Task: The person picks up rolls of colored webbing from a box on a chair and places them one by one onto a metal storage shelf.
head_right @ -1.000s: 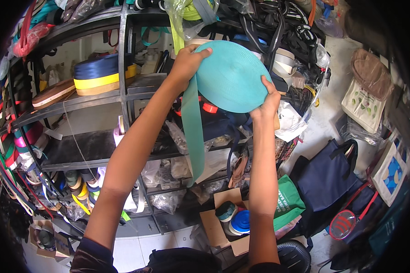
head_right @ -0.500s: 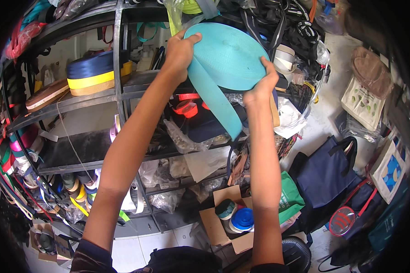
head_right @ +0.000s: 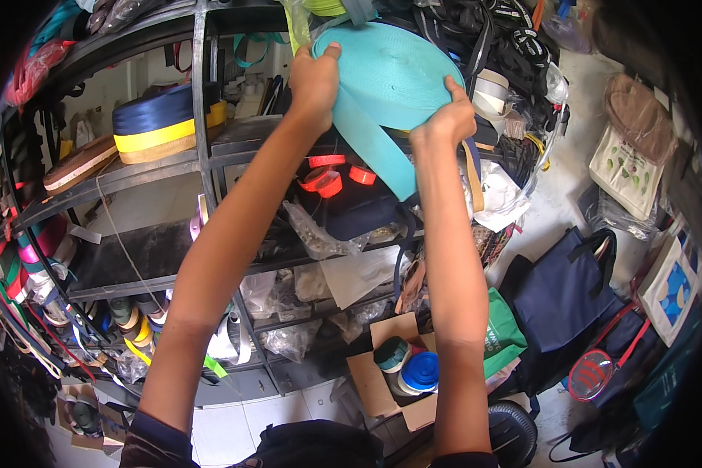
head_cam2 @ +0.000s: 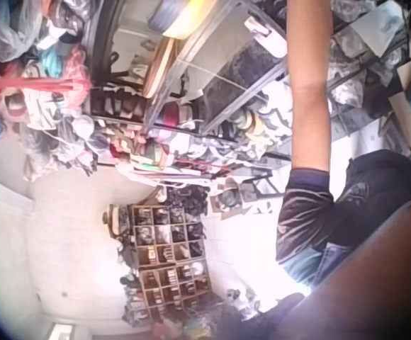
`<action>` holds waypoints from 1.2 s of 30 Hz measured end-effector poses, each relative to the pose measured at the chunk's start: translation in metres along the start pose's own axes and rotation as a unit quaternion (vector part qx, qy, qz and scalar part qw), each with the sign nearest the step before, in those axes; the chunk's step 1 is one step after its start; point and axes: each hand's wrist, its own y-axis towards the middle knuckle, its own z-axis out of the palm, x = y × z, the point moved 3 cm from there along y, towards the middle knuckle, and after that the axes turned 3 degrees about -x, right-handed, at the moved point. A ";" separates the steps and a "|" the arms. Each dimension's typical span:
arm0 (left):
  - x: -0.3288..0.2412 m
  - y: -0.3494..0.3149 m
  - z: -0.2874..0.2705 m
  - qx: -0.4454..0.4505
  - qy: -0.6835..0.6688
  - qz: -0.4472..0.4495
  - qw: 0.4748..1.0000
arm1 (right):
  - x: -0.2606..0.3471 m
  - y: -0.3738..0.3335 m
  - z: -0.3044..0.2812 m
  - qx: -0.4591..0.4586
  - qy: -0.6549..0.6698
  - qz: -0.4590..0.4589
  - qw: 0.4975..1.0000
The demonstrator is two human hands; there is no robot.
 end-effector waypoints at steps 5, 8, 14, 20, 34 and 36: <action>0.009 -0.012 0.012 -0.085 -0.011 0.027 0.996 | -0.017 0.003 -0.006 0.007 0.012 -0.027 1.000; 0.001 -0.004 0.006 -0.014 -0.075 -0.029 0.997 | -0.005 0.015 -0.012 0.066 -0.011 0.037 0.997; -0.007 0.006 -0.002 0.110 -0.132 -0.063 0.983 | 0.030 0.042 -0.011 0.233 -0.152 0.145 0.950; 0.007 0.013 0.002 0.020 -0.086 -0.024 0.996 | 0.012 0.042 -0.015 0.179 -0.027 0.105 0.978; -0.003 -0.036 0.050 0.094 -0.005 0.120 0.988 | 0.001 0.039 0.002 0.016 0.023 -0.021 0.999; 0.000 -0.030 0.050 0.120 -0.017 0.141 0.983 | 0.008 0.050 0.003 0.021 0.011 -0.015 1.000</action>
